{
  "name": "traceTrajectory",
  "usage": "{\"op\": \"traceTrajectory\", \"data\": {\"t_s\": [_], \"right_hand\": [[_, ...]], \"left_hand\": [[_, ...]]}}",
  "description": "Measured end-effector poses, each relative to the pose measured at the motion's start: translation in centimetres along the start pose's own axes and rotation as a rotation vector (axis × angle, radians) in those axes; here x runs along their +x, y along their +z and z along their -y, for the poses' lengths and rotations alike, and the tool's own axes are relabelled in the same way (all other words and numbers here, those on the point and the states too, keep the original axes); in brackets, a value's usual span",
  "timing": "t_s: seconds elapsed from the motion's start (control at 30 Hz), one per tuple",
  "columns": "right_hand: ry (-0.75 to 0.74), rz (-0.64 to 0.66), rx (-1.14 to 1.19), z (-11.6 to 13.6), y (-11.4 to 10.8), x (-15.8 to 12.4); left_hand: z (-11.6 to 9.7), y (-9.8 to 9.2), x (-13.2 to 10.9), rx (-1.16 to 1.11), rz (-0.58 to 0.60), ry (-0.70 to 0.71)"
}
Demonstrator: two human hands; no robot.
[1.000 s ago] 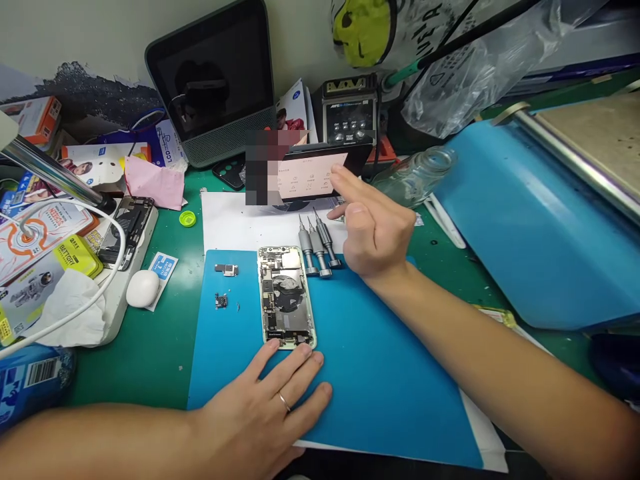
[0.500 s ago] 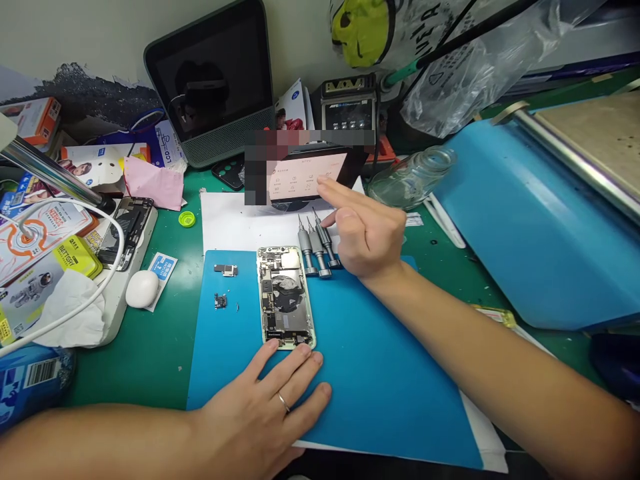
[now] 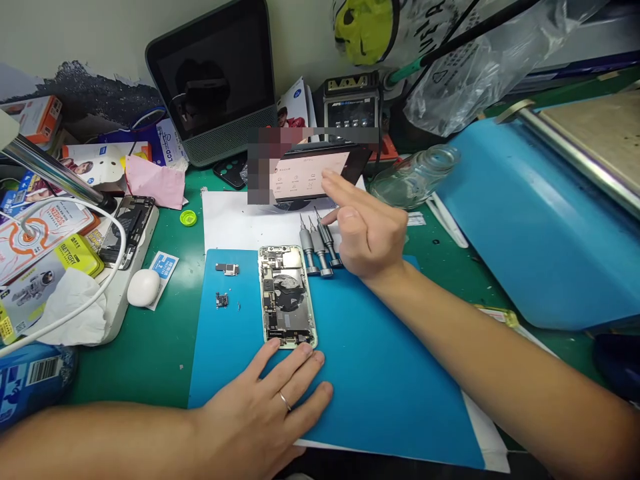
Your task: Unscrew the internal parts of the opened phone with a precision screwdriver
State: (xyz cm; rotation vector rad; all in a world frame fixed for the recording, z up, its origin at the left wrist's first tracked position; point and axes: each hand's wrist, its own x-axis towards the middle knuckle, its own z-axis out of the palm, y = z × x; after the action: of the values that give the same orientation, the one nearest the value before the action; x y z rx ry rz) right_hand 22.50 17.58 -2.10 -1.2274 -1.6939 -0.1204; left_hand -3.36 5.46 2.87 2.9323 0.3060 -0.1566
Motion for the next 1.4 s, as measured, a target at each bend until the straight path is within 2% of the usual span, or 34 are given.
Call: {"op": "traceTrajectory", "data": {"t_s": [0.17,0.33,0.63,0.83,1.4], "right_hand": [[-0.038,0.117,0.035,0.41,0.04,0.21],[-0.043,0.14,0.069,0.51,0.12,0.48],[-0.041,0.099,0.034,0.37,0.05,0.26],[-0.019,0.119,-0.013,0.4,0.01,0.37],[-0.032,0.102,0.026,0.43,0.02,0.33]], "left_hand": [[-0.06,-0.07,-0.08,0.01,-0.002,0.0],[-0.07,-0.01,-0.1,0.01,-0.005,0.0],[-0.02,-0.02,-0.07,0.004,0.001,0.003],[-0.05,0.18,-0.08,0.007,-0.013,-0.002],[0.01,-0.06,-0.08,0.003,0.001,0.001]]}}
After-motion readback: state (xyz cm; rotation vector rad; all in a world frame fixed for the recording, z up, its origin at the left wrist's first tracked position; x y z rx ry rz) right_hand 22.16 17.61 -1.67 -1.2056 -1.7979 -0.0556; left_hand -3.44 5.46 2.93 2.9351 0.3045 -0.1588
